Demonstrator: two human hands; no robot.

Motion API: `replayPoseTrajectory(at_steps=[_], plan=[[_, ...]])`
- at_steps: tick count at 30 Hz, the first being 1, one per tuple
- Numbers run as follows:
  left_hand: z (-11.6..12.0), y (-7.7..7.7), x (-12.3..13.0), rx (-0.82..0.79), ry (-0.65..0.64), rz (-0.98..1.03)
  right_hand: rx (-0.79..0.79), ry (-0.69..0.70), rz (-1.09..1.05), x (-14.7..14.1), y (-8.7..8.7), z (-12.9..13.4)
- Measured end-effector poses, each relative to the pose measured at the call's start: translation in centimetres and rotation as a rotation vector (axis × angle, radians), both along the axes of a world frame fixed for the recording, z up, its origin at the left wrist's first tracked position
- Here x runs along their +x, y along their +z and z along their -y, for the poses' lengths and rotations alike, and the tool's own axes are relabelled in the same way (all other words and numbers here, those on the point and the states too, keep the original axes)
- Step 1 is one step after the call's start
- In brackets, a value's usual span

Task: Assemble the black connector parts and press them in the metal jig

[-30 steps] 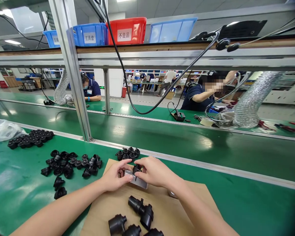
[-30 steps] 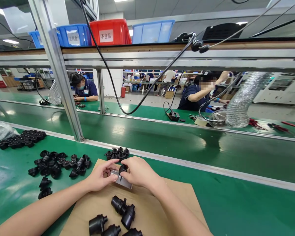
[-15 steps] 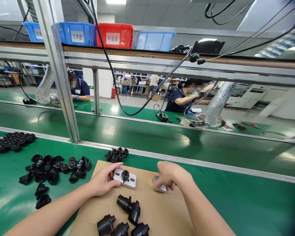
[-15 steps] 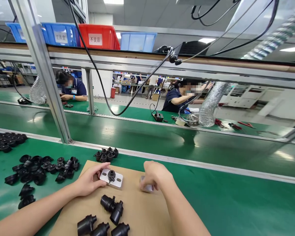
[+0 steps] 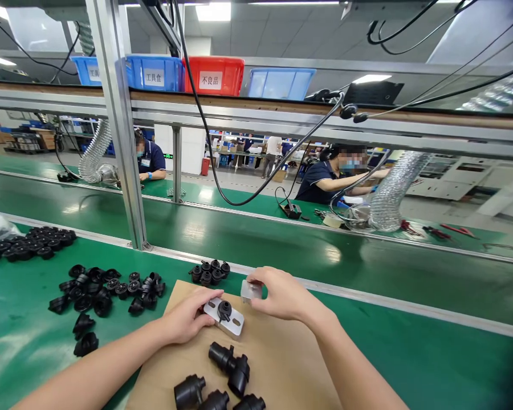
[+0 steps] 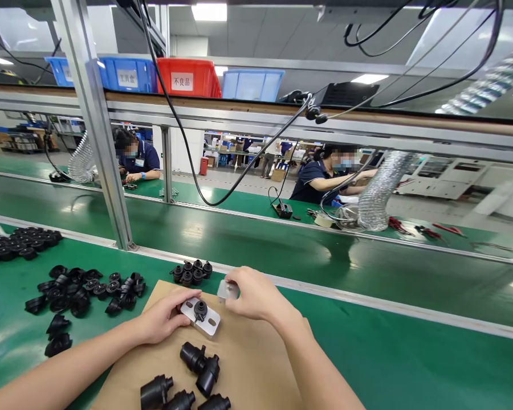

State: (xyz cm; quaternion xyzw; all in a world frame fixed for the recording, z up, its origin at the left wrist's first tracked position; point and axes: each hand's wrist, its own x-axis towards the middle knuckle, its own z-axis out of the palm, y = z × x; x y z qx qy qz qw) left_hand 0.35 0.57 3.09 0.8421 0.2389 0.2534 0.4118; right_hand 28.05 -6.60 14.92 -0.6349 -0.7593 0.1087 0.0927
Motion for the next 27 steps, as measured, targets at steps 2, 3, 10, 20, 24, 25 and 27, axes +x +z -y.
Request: replayPoseTrajectory(at_steps=[2,3,10,20,24,25,27], plan=[[-0.1,-0.5,0.1,0.036,0.001,0.007,0.054,0.131,-0.157,-0.8,1.0,0.5],[-0.1,-0.7,0.1,0.024,-0.003,0.016,0.064,0.202,-0.228,-1.2,1.2,0.7],[-0.1,-0.9,0.2,-0.096,-0.038,0.054,0.069,0.349,-0.252,-3.0,0.7,0.8],[0.1,-1.0,0.1,-0.123,-0.034,0.062,-0.003,0.381,-0.253,-2.7,1.1,1.0],[0.1,-0.5,0.1,-0.123,-0.050,0.059,-0.077,0.346,-0.224,-2.8,0.9,1.0],[0.1,-0.5,0.1,-0.120,-0.056,0.056,-0.090,0.339,-0.221,-2.8,0.8,1.0],[0.1,-0.4,0.1,-0.108,-0.061,0.046,-0.107,0.337,-0.217,-2.9,0.7,0.9]])
